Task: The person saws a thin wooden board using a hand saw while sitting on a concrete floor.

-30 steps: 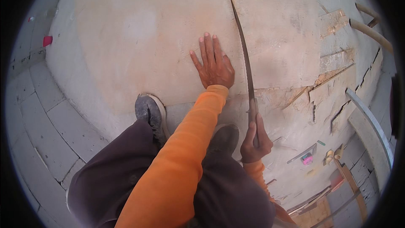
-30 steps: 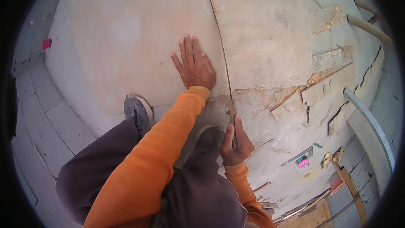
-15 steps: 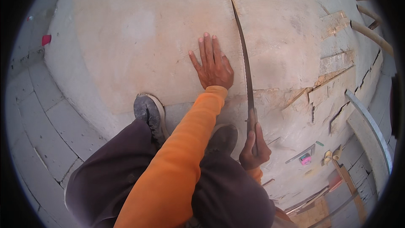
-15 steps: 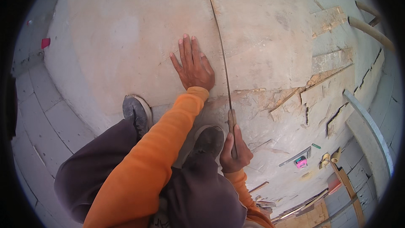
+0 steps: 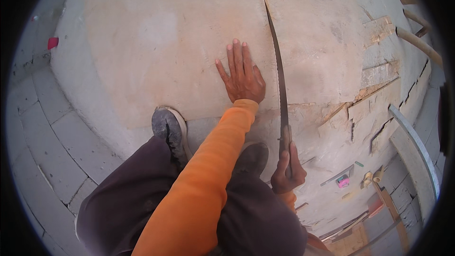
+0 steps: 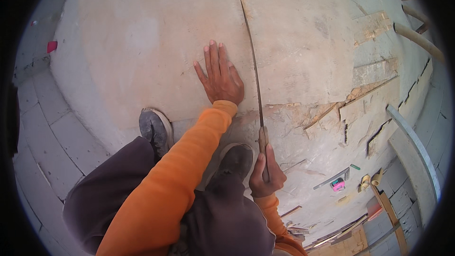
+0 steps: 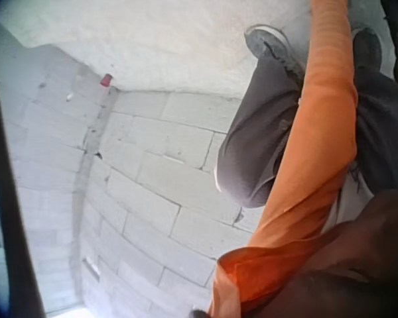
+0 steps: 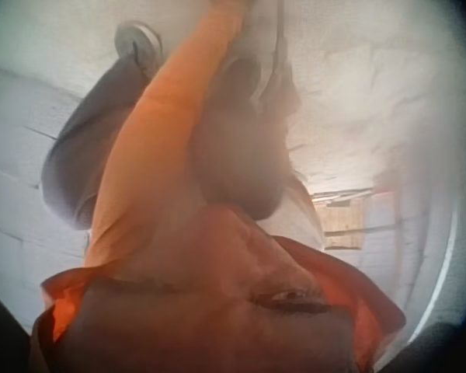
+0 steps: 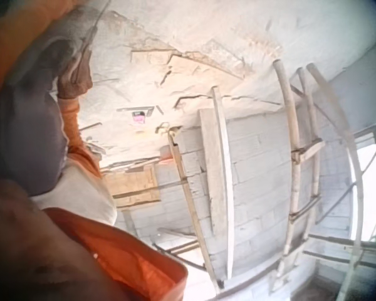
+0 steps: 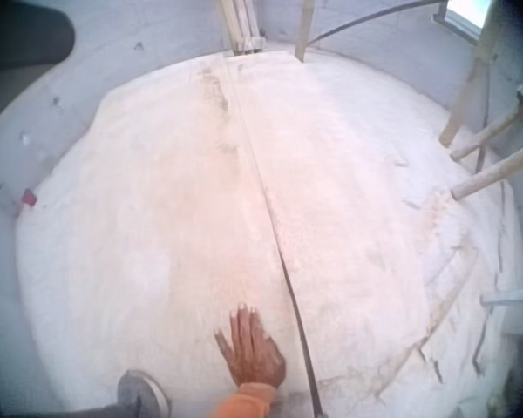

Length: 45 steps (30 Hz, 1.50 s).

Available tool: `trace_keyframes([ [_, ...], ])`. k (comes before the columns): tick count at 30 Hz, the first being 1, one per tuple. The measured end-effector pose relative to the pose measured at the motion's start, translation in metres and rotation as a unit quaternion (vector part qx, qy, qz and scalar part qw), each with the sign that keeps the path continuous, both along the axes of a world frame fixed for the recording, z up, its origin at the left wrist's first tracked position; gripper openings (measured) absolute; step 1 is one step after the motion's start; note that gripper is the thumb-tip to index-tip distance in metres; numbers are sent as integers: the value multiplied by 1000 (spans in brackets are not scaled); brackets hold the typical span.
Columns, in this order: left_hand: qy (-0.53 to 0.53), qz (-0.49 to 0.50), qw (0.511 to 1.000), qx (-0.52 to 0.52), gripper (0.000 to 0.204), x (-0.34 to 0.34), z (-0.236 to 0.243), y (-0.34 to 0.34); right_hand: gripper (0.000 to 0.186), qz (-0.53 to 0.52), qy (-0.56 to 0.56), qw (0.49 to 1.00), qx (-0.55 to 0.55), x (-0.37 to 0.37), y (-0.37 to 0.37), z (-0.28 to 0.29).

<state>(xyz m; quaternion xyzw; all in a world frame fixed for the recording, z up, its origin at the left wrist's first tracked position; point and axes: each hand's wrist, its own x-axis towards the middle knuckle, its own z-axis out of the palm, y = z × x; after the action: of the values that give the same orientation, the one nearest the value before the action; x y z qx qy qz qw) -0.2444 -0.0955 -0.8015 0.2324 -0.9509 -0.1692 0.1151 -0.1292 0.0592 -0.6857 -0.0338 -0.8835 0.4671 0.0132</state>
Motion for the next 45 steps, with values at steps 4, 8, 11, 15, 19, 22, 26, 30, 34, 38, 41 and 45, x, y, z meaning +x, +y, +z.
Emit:
trace_keyframes([
  [4,12,3,1000,-2,60,0,1,0,30,-14,-19,1000,-15,-5,-4,7],
  [8,9,1,1000,13,61,-1,2,0,28,-6,30,998,-60,-111,-56,-16],
  [11,20,4,1000,-2,62,-2,2,-1,29,-17,25,999,-32,-94,-49,-12],
  [15,-2,1,1000,8,62,-1,1,-1,30,1,10,1000,14,18,5,7],
  [19,-1,3,1000,9,62,0,2,-1,29,-3,20,1000,5,-11,-7,-5],
  [22,16,2,1000,10,62,0,2,-1,29,-13,55,997,-54,-108,-54,-23],
  [26,-9,5,1000,18,64,-1,0,-1,30,-14,2,1000,-23,-63,-36,-11],
  [30,4,1,1000,11,67,1,0,-1,30,-7,45,999,-7,20,7,-5],
  [34,-2,-2,1000,7,67,1,-1,-1,30,-10,19,1000,12,-40,-19,-16],
  [38,10,1,1000,0,66,0,0,-1,31,1,61,997,-37,-105,-54,-24],
  [41,-3,5,1000,2,66,0,-1,0,32,-9,60,998,10,-39,-23,-19],
  [45,8,6,1000,17,65,2,-1,0,33,17,29,999,35,25,9,0],
])
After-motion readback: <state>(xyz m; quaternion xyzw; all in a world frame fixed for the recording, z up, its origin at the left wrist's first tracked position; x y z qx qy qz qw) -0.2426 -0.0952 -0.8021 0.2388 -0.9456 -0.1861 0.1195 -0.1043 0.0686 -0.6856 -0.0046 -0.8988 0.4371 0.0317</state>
